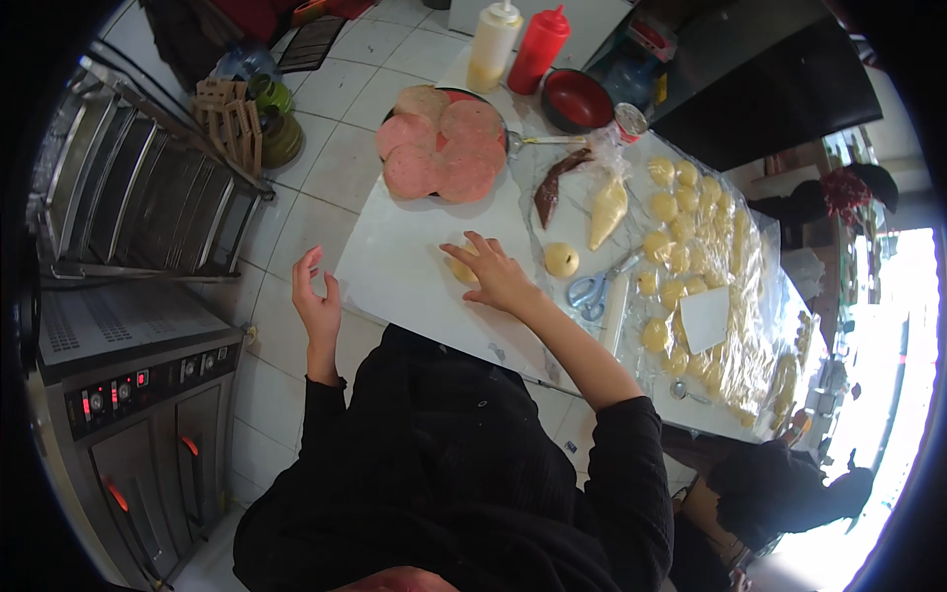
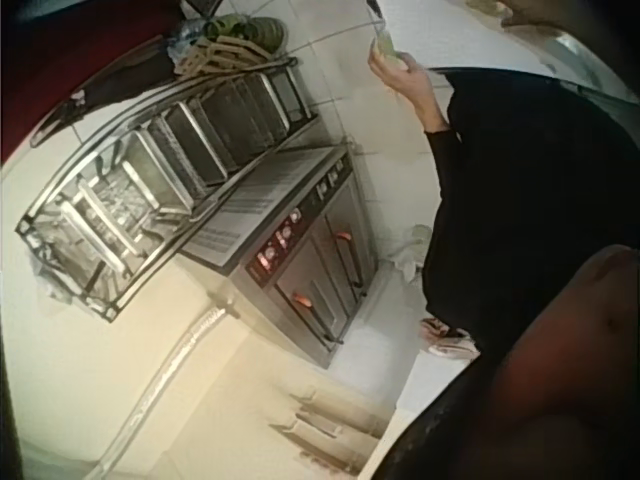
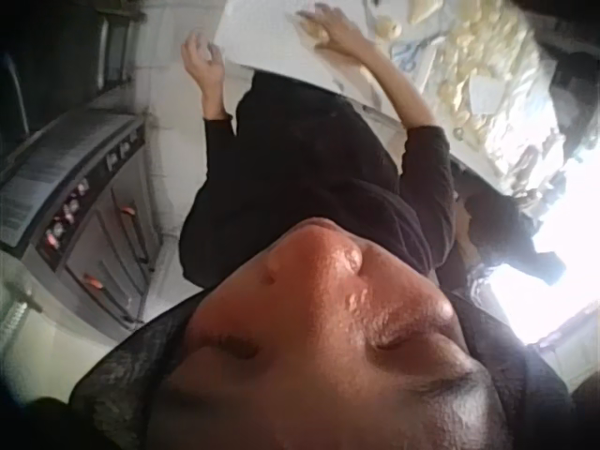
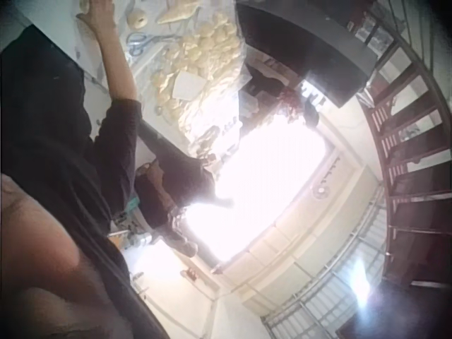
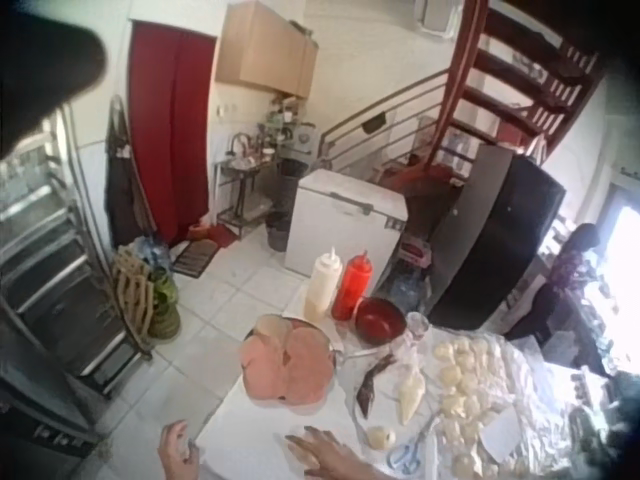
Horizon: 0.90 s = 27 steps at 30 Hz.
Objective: The person cuts a hole in a piece of dough using shears, places the dough onto a metal tray, and then uses a rolling pin to flatten several other pieces of dough. The person then applies a chocolate filling to the flattened dough using a piping bag.
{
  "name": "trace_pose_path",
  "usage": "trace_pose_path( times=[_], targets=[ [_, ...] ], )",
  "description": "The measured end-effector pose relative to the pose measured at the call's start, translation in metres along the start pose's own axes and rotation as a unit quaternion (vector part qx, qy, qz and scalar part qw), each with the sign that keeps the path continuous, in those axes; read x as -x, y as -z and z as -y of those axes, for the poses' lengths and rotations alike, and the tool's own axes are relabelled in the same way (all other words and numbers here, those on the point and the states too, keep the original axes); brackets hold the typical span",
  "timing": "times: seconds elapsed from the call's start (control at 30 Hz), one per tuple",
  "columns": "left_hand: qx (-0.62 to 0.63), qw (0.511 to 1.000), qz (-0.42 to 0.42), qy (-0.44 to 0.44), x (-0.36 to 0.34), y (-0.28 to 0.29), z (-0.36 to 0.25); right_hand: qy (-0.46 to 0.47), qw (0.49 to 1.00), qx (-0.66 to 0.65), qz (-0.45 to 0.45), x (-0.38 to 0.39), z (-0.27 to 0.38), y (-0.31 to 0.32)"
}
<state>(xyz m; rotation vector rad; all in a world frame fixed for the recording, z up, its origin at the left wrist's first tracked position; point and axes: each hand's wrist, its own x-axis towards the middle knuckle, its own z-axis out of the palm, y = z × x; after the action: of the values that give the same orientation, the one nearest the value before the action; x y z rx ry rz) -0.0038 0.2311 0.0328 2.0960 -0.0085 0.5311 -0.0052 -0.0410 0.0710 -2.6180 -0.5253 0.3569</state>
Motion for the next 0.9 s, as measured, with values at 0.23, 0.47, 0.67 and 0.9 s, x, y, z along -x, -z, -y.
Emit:
trace_pose_path(
  times=[0.23,0.47,0.67,0.9],
  targets=[
    [-0.026,0.996,-0.024,0.084,0.02,0.045,0.042,0.016,0.996,0.068,0.046,-0.028,-0.019,-0.017],
    [0.001,0.979,-0.074,0.192,0.044,0.065,0.108,-0.187,0.888,-0.407,0.097,-0.027,-0.053,0.021],
    [0.09,0.954,-0.083,0.274,0.098,0.059,0.156,-0.11,0.72,-0.681,0.075,0.01,-0.053,0.032],
    [0.279,0.772,0.13,0.556,0.175,-0.009,0.166,0.01,0.757,-0.641,0.125,0.068,-0.012,0.029]
  ],
)
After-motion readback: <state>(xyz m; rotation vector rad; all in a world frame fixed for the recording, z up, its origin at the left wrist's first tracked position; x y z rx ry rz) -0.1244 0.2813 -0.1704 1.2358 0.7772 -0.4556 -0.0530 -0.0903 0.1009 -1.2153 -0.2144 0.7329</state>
